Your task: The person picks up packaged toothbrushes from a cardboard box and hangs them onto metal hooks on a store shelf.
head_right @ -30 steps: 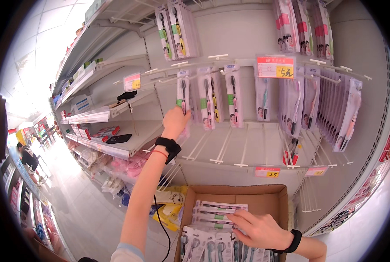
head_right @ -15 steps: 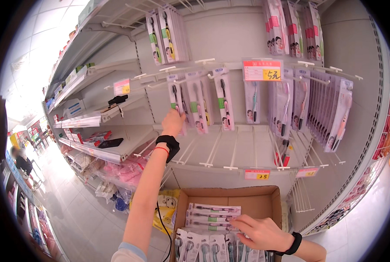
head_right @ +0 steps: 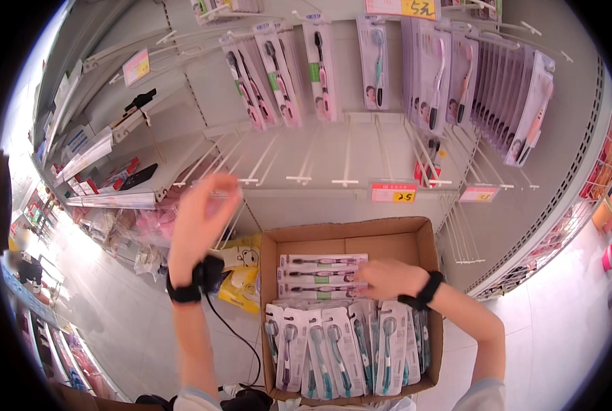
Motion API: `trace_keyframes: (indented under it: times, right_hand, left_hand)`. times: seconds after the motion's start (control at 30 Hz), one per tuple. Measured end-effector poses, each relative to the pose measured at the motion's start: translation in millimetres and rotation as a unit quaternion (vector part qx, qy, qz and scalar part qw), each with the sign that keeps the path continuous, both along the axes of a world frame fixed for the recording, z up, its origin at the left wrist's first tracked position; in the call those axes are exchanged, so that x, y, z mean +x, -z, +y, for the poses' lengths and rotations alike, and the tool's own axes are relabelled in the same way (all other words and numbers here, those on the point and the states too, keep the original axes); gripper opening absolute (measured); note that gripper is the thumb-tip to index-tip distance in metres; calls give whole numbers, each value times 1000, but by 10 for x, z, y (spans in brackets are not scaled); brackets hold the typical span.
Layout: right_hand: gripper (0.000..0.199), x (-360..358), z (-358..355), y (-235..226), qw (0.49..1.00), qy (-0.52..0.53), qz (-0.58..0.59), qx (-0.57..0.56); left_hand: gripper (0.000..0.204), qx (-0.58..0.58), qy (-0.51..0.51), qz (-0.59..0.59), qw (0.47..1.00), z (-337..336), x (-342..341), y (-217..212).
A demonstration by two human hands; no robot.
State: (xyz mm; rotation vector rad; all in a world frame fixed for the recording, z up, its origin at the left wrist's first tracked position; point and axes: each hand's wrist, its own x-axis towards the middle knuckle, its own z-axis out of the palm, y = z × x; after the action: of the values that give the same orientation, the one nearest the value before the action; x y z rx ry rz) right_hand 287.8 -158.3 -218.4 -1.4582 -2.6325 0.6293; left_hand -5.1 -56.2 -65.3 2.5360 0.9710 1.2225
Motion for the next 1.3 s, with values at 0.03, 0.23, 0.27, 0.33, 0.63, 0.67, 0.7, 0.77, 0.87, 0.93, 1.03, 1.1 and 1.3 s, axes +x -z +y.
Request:
trace_keyframes:
  times: [0.03,0.23,0.27,0.33,0.63,0.67,0.7,0.77,0.87,0.93,1.03,1.1,1.3]
  right_hand:
    - [41,-63,111,69,1000,4,-2,24]
    - [64,-263,561,602,985,14,-39,166]
    - [66,-319,552,631,982,21,-51,181]
    - [69,-403,572,639,974,35,-75,211]
    - [77,-495,621,899,990,54,-53,119]
    - [75,-507,631,893,991,44,-48,120]
    - [71,-505,627,882,990,33,-48,126]
    - [64,-499,599,819,989,13,-47,140]
    - [50,-569,580,691,998,43,-34,-15]
    - [42,-572,558,690,999,49,-6,-2]
    - [35,-558,558,704,999,37,-3,-24]
    - [33,-524,569,791,1000,17,6,-14]
    - [33,-503,613,631,1000,-6,3,7]
  left_hand:
    - [21,-107,34,-1,994,-224,-157,160]
    - [16,-112,86,116,983,-425,-475,1645]
    - [16,-108,80,126,983,-433,-494,1737]
    - [13,-142,90,110,979,-425,-513,1824]
    - [10,-125,93,124,980,-570,-496,1988]
    - [11,-151,92,103,979,-596,-502,2025]
    - [12,-176,91,83,977,-613,-502,2052]
    - [14,-171,89,80,978,-626,-492,2079]
    - [15,-163,89,78,980,-615,-511,2130]
    - [15,-159,91,79,980,-608,-521,2149]
    - [16,-157,98,88,979,-599,-542,2150]
    - [17,-160,102,93,977,-596,-551,2155]
    - [16,-189,123,71,972,-603,-602,1984]
